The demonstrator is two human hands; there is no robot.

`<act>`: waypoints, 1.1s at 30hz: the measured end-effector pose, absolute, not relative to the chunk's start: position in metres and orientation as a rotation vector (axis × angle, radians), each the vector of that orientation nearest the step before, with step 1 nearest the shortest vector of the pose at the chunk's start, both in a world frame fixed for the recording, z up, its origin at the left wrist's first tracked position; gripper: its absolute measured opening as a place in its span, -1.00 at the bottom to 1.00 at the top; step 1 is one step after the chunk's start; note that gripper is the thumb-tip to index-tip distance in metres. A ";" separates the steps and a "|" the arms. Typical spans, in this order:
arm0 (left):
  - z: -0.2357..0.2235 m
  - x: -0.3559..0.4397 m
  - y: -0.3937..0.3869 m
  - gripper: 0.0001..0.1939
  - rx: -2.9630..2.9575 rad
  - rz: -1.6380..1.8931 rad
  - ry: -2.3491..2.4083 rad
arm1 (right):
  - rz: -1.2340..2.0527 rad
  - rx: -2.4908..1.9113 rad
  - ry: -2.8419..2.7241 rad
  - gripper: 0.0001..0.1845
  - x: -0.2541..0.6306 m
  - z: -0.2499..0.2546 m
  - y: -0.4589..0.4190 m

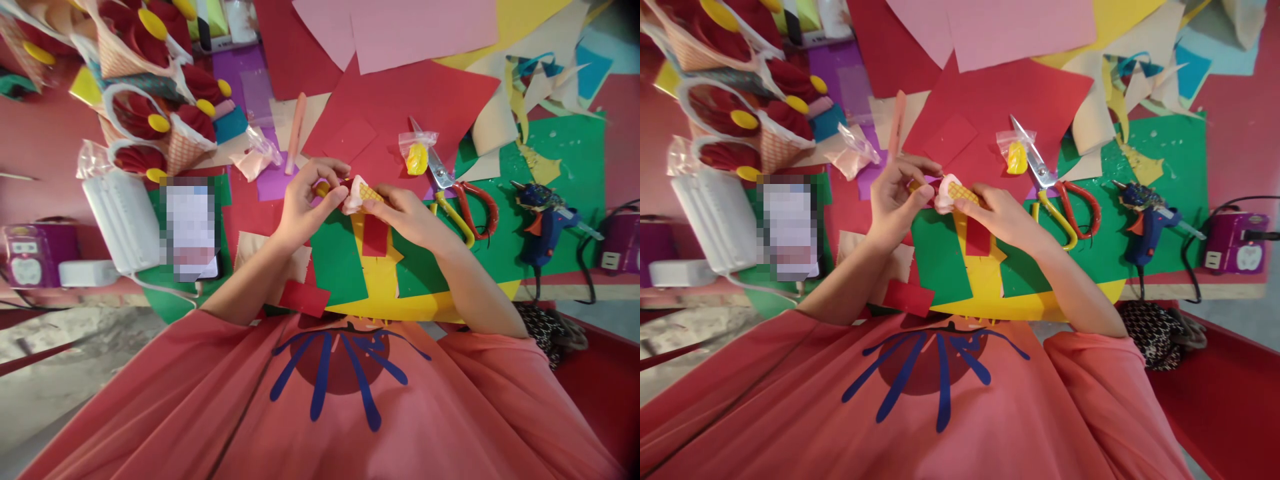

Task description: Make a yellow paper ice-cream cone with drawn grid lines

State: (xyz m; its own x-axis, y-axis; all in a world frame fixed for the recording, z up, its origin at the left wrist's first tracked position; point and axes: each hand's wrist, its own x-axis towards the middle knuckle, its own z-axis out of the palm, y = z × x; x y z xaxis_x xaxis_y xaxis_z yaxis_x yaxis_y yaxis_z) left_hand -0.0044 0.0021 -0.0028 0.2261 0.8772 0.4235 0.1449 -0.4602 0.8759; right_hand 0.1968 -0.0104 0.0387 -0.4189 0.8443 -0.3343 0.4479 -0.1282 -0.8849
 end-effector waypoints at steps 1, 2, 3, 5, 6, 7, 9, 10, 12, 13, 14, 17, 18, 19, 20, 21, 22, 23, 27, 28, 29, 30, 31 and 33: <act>-0.003 -0.005 0.003 -0.81 1.782 1.285 0.942 | 1.547 -1.444 -1.811 -0.44 0.197 0.038 -0.011; -0.003 -0.005 0.003 -0.81 1.799 1.272 0.943 | 1.524 -1.449 -1.826 -0.46 0.197 0.037 -0.011; -0.003 -0.005 0.003 -0.81 1.825 1.253 0.952 | 1.512 -1.447 -1.833 -0.48 0.197 0.036 -0.011; -0.002 -0.006 0.004 -0.81 1.878 1.211 0.973 | 1.535 -1.438 -1.814 -0.55 0.197 0.035 -0.011; -0.002 -0.006 0.004 -0.80 1.896 1.195 0.978 | 1.557 -1.436 -1.795 -0.59 0.197 0.035 -0.011; -0.001 -0.006 0.004 -0.80 1.908 1.182 0.977 | 1.587 -1.435 -1.767 -0.64 0.197 0.036 -0.011; 0.001 -0.005 0.003 -0.80 1.914 1.167 0.957 | 1.655 -1.438 -1.696 -0.71 0.196 0.037 -0.011; 0.002 -0.005 0.002 -0.80 1.916 1.159 0.942 | 1.687 -1.444 -1.659 -0.71 0.196 0.038 -0.011; 0.003 -0.003 0.001 -0.81 1.921 1.138 0.912 | 1.735 -1.459 -1.614 -0.65 0.195 0.039 -0.011; 0.003 -0.002 0.000 -0.81 1.922 1.129 0.900 | 1.746 -1.461 -1.609 -0.61 0.195 0.039 -0.011; 0.003 -0.002 -0.001 -0.81 1.922 1.123 0.892 | 1.746 -1.458 -1.613 -0.56 0.195 0.039 -0.011; 0.003 -0.001 -0.002 -0.82 1.913 1.131 0.877 | 1.714 -1.422 -1.651 -0.47 0.195 0.037 -0.011; 0.003 -0.001 -0.002 -0.83 1.910 1.135 0.873 | 1.697 -1.421 -1.665 -0.45 0.196 0.036 -0.011; 0.003 -0.001 -0.002 -0.83 1.910 1.136 0.868 | 1.680 -1.427 -1.680 -0.43 0.196 0.036 -0.011; 0.004 -0.001 -0.001 -0.84 1.913 1.133 0.864 | 1.663 -1.436 -1.694 -0.41 0.196 0.035 -0.011; 0.004 -0.001 -0.001 -0.84 1.919 1.127 0.862 | 1.647 -1.444 -1.705 -0.39 0.196 0.035 -0.011; 0.004 -0.001 -0.001 -0.84 1.927 1.119 0.861 | 1.636 -1.448 -1.714 -0.37 0.196 0.034 -0.011; 0.005 -0.002 -0.001 -0.85 1.934 1.114 0.861 | 1.626 -1.451 -1.721 -0.36 0.196 0.034 -0.011; 0.005 -0.002 -0.001 -0.87 1.939 1.123 0.864 | 1.599 -1.469 -1.742 -0.37 0.195 0.034 -0.011; 0.005 -0.002 -0.001 -0.86 1.936 1.127 0.866 | 1.595 -1.473 -1.745 -0.38 0.196 0.034 -0.011; 0.005 -0.002 -0.002 -0.86 1.931 1.131 0.870 | 1.593 -1.474 -1.747 -0.38 0.196 0.034 -0.011; 0.005 -0.002 -0.002 -0.86 1.927 1.132 0.872 | 1.591 -1.474 -1.747 -0.39 0.196 0.034 -0.011; 0.005 -0.002 -0.002 -0.87 1.925 1.132 0.873 | 1.592 -1.472 -1.748 -0.39 0.196 0.034 -0.011; 0.005 -0.002 -0.002 -0.88 1.924 1.131 0.874 | 1.595 -1.468 -1.749 -0.40 0.196 0.034 -0.011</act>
